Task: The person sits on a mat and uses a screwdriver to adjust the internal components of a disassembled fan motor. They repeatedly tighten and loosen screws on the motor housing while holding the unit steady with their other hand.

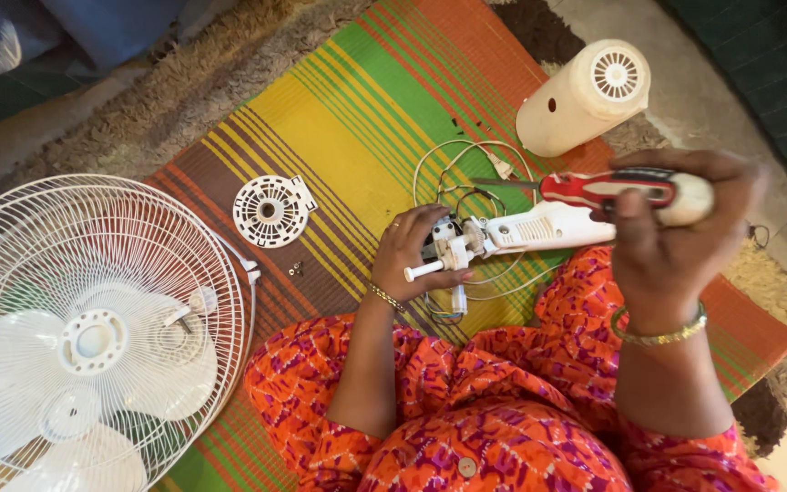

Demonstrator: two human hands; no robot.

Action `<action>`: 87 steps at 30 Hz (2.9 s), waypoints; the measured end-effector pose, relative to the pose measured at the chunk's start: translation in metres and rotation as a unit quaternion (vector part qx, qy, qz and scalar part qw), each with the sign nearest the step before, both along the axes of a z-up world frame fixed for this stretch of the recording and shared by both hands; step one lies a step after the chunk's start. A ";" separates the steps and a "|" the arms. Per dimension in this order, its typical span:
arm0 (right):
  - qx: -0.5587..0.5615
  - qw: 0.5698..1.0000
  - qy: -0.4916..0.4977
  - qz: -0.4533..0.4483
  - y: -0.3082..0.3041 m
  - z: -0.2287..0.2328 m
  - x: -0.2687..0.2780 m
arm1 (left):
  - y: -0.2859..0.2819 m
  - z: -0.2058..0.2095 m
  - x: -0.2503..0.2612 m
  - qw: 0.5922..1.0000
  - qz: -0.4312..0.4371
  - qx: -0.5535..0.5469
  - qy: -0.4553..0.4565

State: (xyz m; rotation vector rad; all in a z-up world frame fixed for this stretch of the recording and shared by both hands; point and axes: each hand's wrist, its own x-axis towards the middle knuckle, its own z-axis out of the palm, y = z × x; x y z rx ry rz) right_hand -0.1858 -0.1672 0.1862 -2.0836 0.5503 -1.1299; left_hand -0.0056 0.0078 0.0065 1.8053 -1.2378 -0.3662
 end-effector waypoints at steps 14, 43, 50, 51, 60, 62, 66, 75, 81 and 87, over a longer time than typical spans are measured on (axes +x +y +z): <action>0.027 0.998 0.024 0.050 -0.009 -0.048 -0.003 | 0.001 0.005 0.003 1.000 -0.005 -0.005 -0.008; 0.177 0.984 0.009 -0.031 -0.025 -0.047 0.009 | 0.001 0.003 0.002 1.000 0.004 0.006 -0.012; 0.285 0.957 -0.021 -0.053 -0.074 -0.082 0.005 | 0.000 0.002 0.003 1.000 0.001 0.005 -0.020; 0.302 0.951 -0.034 -0.047 -0.080 -0.088 0.004 | 0.000 0.002 0.003 1.000 0.000 0.008 -0.021; 0.408 0.908 -0.029 -0.085 -0.119 -0.132 0.000 | 0.002 -0.001 0.003 1.000 -0.007 0.020 -0.015; 0.425 0.900 -0.029 -0.095 -0.125 -0.144 -0.002 | 0.001 -0.002 0.003 1.000 -0.007 0.023 -0.015; 0.474 0.870 0.013 -0.132 -0.137 -0.171 -0.002 | 0.002 -0.003 0.002 0.999 -0.005 0.028 -0.019; 0.360 0.926 -0.008 -0.117 -0.115 -0.135 0.004 | 0.002 0.001 0.003 1.000 -0.004 0.010 -0.014; -0.296 0.940 0.166 0.026 -0.036 -0.021 0.005 | 0.002 0.004 0.003 1.000 -0.001 0.004 -0.008; -0.211 0.947 0.228 0.087 0.002 0.046 0.014 | 0.001 0.004 0.003 1.000 0.000 0.011 -0.009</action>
